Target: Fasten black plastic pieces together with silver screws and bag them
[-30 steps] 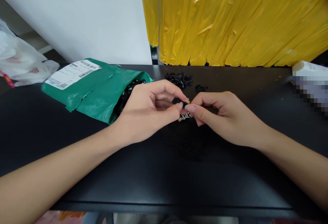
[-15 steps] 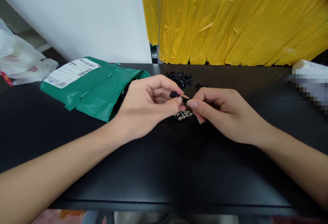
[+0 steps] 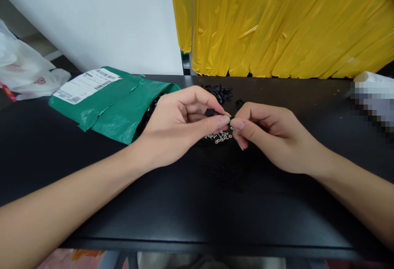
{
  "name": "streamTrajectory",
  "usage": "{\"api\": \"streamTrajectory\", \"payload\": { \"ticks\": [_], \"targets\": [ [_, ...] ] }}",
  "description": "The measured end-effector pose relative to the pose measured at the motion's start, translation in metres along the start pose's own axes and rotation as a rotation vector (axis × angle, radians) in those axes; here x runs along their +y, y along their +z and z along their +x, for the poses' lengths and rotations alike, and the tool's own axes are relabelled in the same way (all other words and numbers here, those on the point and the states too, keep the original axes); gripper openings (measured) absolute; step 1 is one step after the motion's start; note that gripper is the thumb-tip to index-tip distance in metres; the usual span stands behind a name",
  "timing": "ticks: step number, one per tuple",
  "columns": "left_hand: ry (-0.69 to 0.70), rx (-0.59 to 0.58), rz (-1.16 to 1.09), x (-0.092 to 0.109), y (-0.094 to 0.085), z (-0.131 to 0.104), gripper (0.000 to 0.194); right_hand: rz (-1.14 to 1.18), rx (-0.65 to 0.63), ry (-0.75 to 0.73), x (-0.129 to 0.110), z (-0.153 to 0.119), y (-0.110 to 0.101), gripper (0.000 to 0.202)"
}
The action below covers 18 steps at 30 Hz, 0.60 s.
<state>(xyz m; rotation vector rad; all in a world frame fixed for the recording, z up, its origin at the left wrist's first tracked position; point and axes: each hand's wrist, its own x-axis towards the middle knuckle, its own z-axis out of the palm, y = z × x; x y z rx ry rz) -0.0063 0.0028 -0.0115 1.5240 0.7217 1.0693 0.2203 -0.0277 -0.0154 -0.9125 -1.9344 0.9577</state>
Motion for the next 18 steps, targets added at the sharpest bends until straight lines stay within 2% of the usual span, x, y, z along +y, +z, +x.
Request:
{"api": "streamTrajectory", "payload": {
  "ticks": [3, 6, 12, 18],
  "targets": [
    [-0.098, 0.008, -0.161, -0.0007, 0.0015, 0.0022, 0.021, 0.001, 0.018, -0.007, -0.0009, 0.0005, 0.0004, 0.033],
    [-0.143, 0.016, -0.22, 0.0004, 0.0029, 0.0032, 0.021, -0.022, 0.031, -0.004, -0.0014, 0.0013, -0.0007, 0.036],
    [-0.144, 0.089, -0.089, 0.007, 0.0059, 0.0015, 0.024, -0.037, 0.036, -0.007, -0.0005, 0.0024, -0.0066, 0.026],
    [-0.028, 0.14, 0.071, 0.0052, 0.0041, -0.0015, 0.023, 0.005, 0.031, 0.074, 0.0007, 0.0041, -0.0067, 0.021]
  ]
}}
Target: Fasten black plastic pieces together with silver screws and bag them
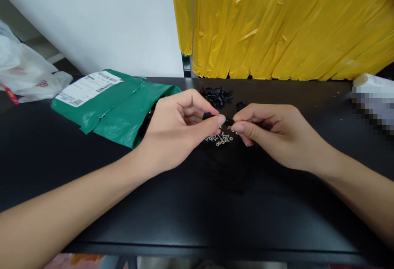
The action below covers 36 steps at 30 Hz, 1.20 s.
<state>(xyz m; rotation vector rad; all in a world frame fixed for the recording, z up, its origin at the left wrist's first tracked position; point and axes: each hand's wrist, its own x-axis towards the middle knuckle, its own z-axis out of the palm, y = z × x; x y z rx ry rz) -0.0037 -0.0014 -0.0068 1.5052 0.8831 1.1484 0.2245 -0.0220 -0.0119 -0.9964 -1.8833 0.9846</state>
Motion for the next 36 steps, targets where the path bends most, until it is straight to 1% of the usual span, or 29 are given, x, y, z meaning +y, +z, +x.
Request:
{"api": "streamTrajectory", "payload": {
  "ticks": [4, 7, 11, 14, 17, 23, 27, 29, 31, 32, 33, 34, 35, 36],
  "targets": [
    [0.008, -0.014, 0.026, -0.004, -0.003, -0.001, 0.024, 0.063, -0.062, 0.073, 0.002, 0.001, -0.001, 0.02],
    [-0.006, -0.021, 0.023, -0.005, -0.005, 0.0, 0.027, 0.045, -0.085, 0.072, 0.004, -0.001, -0.004, 0.017],
    [0.006, 0.001, 0.052, -0.002, -0.006, 0.002, 0.028, -0.005, -0.082, 0.055, 0.002, -0.002, -0.004, 0.02],
    [0.014, -0.001, 0.049, 0.0, -0.004, 0.001, 0.027, 0.058, -0.08, 0.05, 0.0, -0.002, 0.0, 0.013],
    [0.027, -0.046, 0.014, 0.003, -0.001, -0.003, 0.026, 0.108, -0.078, 0.06, -0.002, 0.0, 0.005, 0.008],
    [0.02, -0.105, -0.004, 0.01, -0.004, -0.004, 0.029, 0.043, -0.025, -0.063, -0.006, -0.001, 0.005, 0.02],
    [0.021, -0.161, -0.007, 0.01, -0.008, -0.004, 0.027, 0.016, -0.023, -0.103, -0.01, -0.003, 0.002, 0.026],
    [0.005, -0.206, -0.056, 0.009, -0.009, -0.005, 0.023, 0.012, -0.021, -0.12, -0.011, -0.004, 0.001, 0.028],
    [-0.035, -0.256, -0.173, 0.008, -0.01, -0.005, 0.017, 0.007, -0.009, -0.133, -0.011, -0.004, 0.001, 0.032],
    [-0.063, -0.278, -0.223, 0.007, -0.011, -0.005, 0.024, 0.003, -0.002, -0.134, -0.011, -0.005, 0.001, 0.035],
    [-0.087, -0.293, -0.248, 0.006, -0.011, -0.004, 0.034, -0.001, 0.005, -0.13, -0.01, -0.005, 0.001, 0.036],
    [-0.1, -0.302, -0.24, 0.004, -0.012, -0.004, 0.043, -0.001, 0.011, -0.13, -0.01, -0.005, 0.001, 0.037],
    [-0.096, -0.306, -0.2, 0.003, -0.013, -0.004, 0.046, -0.004, 0.015, -0.133, -0.009, -0.005, 0.001, 0.036],
    [-0.07, -0.314, -0.143, 0.001, -0.014, -0.003, 0.045, -0.013, 0.017, -0.135, -0.009, -0.006, 0.001, 0.036]
  ]
}}
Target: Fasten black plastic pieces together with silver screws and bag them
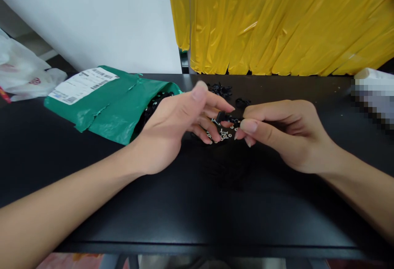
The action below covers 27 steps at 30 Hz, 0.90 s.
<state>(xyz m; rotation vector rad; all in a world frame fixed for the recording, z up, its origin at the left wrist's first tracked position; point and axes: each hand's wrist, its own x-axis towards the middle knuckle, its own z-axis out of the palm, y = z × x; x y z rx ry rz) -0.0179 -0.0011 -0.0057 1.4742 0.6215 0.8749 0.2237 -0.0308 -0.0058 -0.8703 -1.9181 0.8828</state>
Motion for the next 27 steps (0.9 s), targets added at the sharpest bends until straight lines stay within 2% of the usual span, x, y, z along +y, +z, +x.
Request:
{"api": "streamTrajectory", "payload": {
  "ticks": [4, 8, 11, 17, 20, 23, 27],
  "targets": [
    [0.153, -0.045, 0.264, -0.004, -0.003, -0.002, 0.03, -0.049, 0.009, -0.029, 0.001, -0.001, 0.0, 0.034],
    [0.167, -0.046, 0.41, -0.004, 0.0, -0.005, 0.019, -0.073, -0.007, -0.075, 0.001, 0.0, 0.001, 0.026],
    [0.158, -0.027, 0.437, -0.005, 0.002, -0.005, 0.015, -0.104, -0.027, -0.123, 0.001, 0.001, 0.004, 0.027],
    [0.21, 0.043, 0.452, -0.003, 0.005, -0.004, 0.006, -0.149, -0.061, -0.128, 0.004, 0.001, 0.005, 0.028],
    [0.223, 0.048, 0.426, 0.002, 0.006, -0.003, 0.013, -0.141, -0.098, -0.139, 0.006, 0.0, 0.003, 0.023],
    [0.197, 0.036, 0.428, 0.006, 0.005, -0.003, 0.018, -0.158, -0.123, -0.19, 0.007, 0.0, 0.002, 0.014],
    [0.116, 0.014, 0.321, 0.008, 0.004, -0.002, 0.018, -0.184, -0.109, -0.212, 0.009, 0.0, 0.003, 0.018]
  ]
}}
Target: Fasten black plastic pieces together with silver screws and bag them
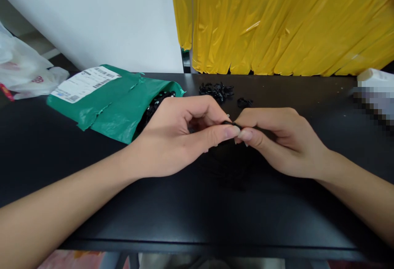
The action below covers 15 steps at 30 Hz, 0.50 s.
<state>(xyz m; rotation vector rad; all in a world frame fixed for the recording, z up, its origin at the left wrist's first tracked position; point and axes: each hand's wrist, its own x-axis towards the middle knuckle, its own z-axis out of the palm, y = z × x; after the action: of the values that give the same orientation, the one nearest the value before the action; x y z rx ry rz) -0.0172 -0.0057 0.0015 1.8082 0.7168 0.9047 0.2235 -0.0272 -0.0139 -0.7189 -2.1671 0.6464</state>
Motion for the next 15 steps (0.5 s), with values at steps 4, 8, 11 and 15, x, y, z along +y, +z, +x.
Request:
{"api": "streamTrajectory", "payload": {
  "ticks": [4, 8, 11, 15],
  "targets": [
    [-0.032, 0.016, -0.113, -0.001, 0.004, 0.0, 0.016, 0.004, 0.049, 0.016, -0.003, 0.0, 0.0, 0.02],
    [0.001, 0.148, -0.158, 0.0, 0.017, -0.001, 0.014, -0.008, 0.165, 0.021, -0.009, 0.001, 0.005, 0.02],
    [0.006, 0.226, -0.186, 0.0, 0.025, -0.002, 0.02, -0.016, 0.231, 0.011, -0.012, 0.003, 0.012, 0.022],
    [0.124, 0.315, -0.17, -0.005, 0.027, 0.001, 0.013, -0.056, 0.289, -0.02, -0.006, 0.005, 0.02, 0.019]
  ]
}}
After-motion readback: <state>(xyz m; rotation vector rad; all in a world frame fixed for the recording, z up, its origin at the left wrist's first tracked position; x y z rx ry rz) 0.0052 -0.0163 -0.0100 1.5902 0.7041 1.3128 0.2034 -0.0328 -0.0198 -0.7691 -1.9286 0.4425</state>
